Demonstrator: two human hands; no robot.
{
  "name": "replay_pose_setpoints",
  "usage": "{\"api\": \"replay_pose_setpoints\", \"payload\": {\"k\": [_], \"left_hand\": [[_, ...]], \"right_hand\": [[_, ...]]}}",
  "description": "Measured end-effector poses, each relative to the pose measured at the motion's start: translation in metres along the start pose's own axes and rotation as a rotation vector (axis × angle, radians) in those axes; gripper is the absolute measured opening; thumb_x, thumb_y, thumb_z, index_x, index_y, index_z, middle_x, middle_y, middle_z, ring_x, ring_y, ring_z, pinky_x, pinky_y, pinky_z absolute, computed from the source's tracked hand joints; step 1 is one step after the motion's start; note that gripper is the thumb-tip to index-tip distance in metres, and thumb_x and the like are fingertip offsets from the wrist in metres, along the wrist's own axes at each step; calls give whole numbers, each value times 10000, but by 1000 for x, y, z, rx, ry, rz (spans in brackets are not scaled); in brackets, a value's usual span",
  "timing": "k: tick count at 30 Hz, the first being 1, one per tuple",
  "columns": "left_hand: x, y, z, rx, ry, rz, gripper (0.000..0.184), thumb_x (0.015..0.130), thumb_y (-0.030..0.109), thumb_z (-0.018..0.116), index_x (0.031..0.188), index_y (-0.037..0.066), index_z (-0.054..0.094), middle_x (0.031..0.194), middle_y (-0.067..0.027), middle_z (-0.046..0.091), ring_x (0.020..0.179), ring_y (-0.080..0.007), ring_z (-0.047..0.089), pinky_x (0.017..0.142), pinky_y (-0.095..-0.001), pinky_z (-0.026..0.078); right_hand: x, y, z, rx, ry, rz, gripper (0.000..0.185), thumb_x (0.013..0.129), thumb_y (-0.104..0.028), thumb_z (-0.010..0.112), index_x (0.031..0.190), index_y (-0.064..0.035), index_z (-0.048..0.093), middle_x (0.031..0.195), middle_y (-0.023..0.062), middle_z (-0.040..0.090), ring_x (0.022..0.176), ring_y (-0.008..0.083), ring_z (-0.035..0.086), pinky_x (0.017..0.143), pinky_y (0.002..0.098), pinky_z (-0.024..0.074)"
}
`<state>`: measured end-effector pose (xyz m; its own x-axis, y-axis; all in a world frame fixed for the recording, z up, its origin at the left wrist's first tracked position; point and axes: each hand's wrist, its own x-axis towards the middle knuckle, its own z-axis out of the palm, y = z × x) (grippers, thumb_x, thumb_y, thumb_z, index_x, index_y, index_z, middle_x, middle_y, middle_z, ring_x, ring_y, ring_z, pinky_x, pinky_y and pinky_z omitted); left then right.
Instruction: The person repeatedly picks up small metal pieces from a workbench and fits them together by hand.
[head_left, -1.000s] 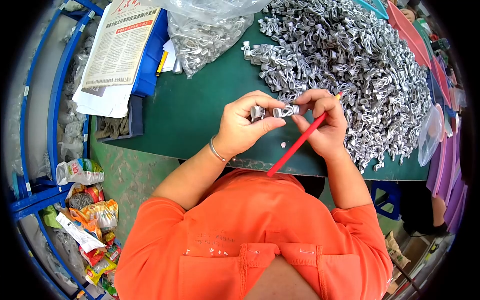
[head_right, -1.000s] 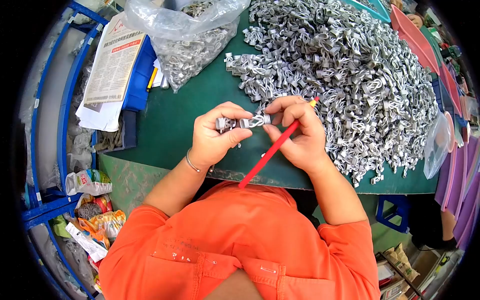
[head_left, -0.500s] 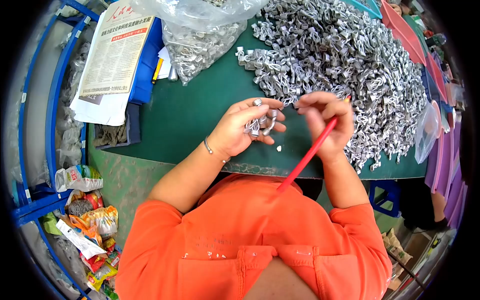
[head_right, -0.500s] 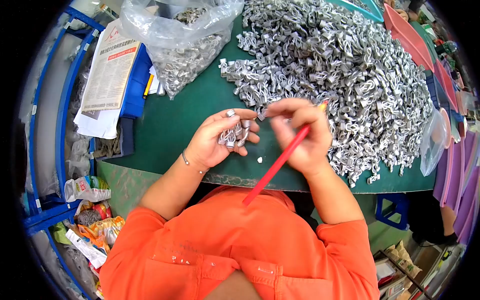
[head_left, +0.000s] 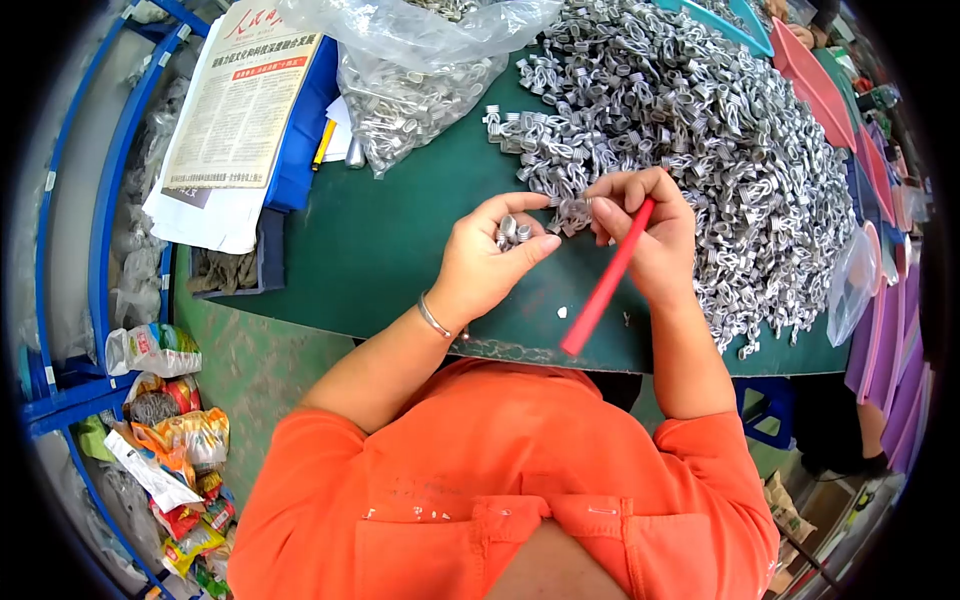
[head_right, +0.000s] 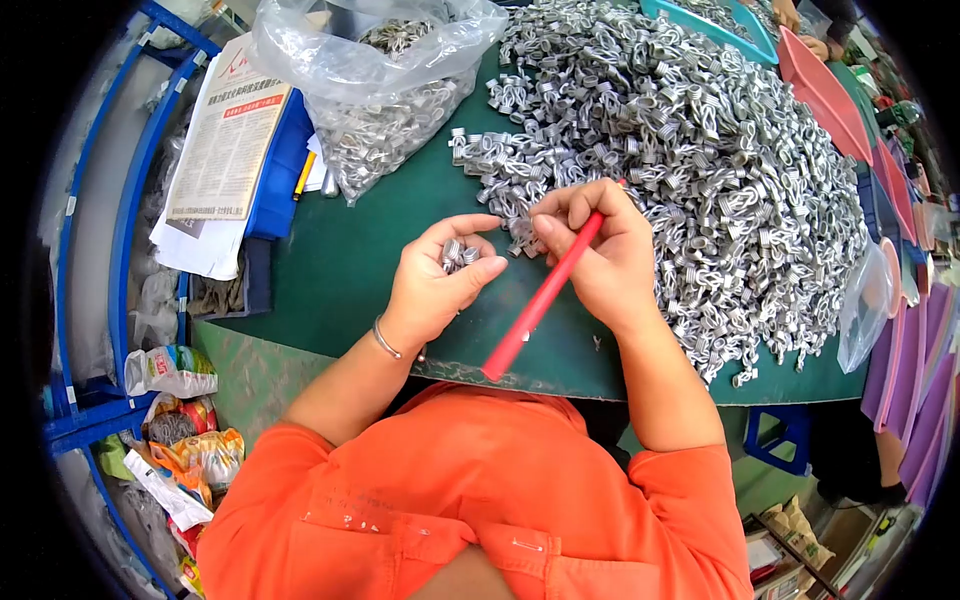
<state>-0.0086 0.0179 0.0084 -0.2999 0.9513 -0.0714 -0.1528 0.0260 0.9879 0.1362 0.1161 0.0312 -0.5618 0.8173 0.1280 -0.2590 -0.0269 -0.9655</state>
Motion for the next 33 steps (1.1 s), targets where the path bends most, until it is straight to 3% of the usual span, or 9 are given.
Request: {"api": "replay_pose_setpoints", "payload": {"k": [7, 12, 14, 19, 21, 25, 28, 30, 33], "left_hand": [[-7, 6, -2, -31, -6, 2, 229, 743, 32, 682, 947, -9, 586, 673, 17, 555, 521, -18, 454, 423, -153, 340], [-11, 6, -6, 84, 48, 321, 221, 716, 13, 701, 915, 15, 605, 834, -31, 615, 697, -63, 543, 618, -203, 448], [-10, 4, -7, 94, 35, 382, 231, 710, 12, 705, 918, 18, 605, 835, -30, 613, 703, -66, 543, 625, -204, 448], [-13, 7, -6, 72, 73, 425, 231, 720, 12, 697, 929, 5, 599, 798, -41, 609, 653, -78, 542, 573, -201, 439], [-14, 10, -8, -261, 2, 30, 207, 766, 37, 657, 955, -11, 587, 767, -63, 612, 593, -95, 549, 502, -205, 435], [-4, 2, -11, -556, -195, -195, 231, 844, 134, 563, 1026, -10, 557, 792, -99, 623, 618, -147, 602, 480, -238, 481], [1, 11, -10, -758, -113, -414, 280, 854, 142, 528, 1073, -32, 520, 850, -130, 607, 633, -175, 586, 468, -259, 461], [3, 5, -15, -789, -131, -383, 269, 870, 157, 500, 1078, -13, 514, 879, -118, 593, 682, -171, 582, 489, -262, 461], [5, -2, -21, -845, -186, -258, 223, 880, 179, 492, 1041, 29, 525, 850, -85, 542, 665, -144, 517, 479, -233, 416]], "right_hand": [[-4, 8, -2, 188, -146, 120, 215, 801, 42, 566, 765, -62, 381, 888, 150, 578, 671, 133, 577, 592, 225, 500], [-6, 14, -5, 79, -273, 54, 246, 771, 95, 565, 753, -72, 385, 911, 122, 565, 775, 118, 557, 691, 223, 470], [-8, 13, -4, 60, -294, 64, 266, 754, 107, 572, 747, -78, 380, 926, 118, 554, 810, 110, 538, 708, 219, 451], [-10, 10, 2, -177, -226, -325, 318, 703, 95, 626, 745, -77, 363, 944, 149, 537, 823, 167, 554, 690, 251, 462], [-11, 10, 4, -207, -163, -480, 354, 672, 67, 675, 747, -79, 361, 906, 161, 556, 815, 210, 573, 684, 287, 471], [-10, 0, 10, -362, -324, -708, 331, 668, 64, 679, 744, -66, 385, 854, 184, 602, 767, 258, 599, 672, 324, 478], [-6, 4, 2, -481, -148, -749, 279, 702, 64, 651, 725, -49, 397, 830, 177, 610, 705, 234, 602, 587, 292, 469], [4, 12, 0, -616, 94, -665, 202, 718, 50, 636, 750, -19, 449, 812, 122, 613, 654, 218, 572, 589, 292, 456], [8, 20, 6, -912, -29, -521, 204, 696, 4, 654, 768, -33, 467, 862, 108, 597, 775, 285, 549, 677, 345, 437]]}}
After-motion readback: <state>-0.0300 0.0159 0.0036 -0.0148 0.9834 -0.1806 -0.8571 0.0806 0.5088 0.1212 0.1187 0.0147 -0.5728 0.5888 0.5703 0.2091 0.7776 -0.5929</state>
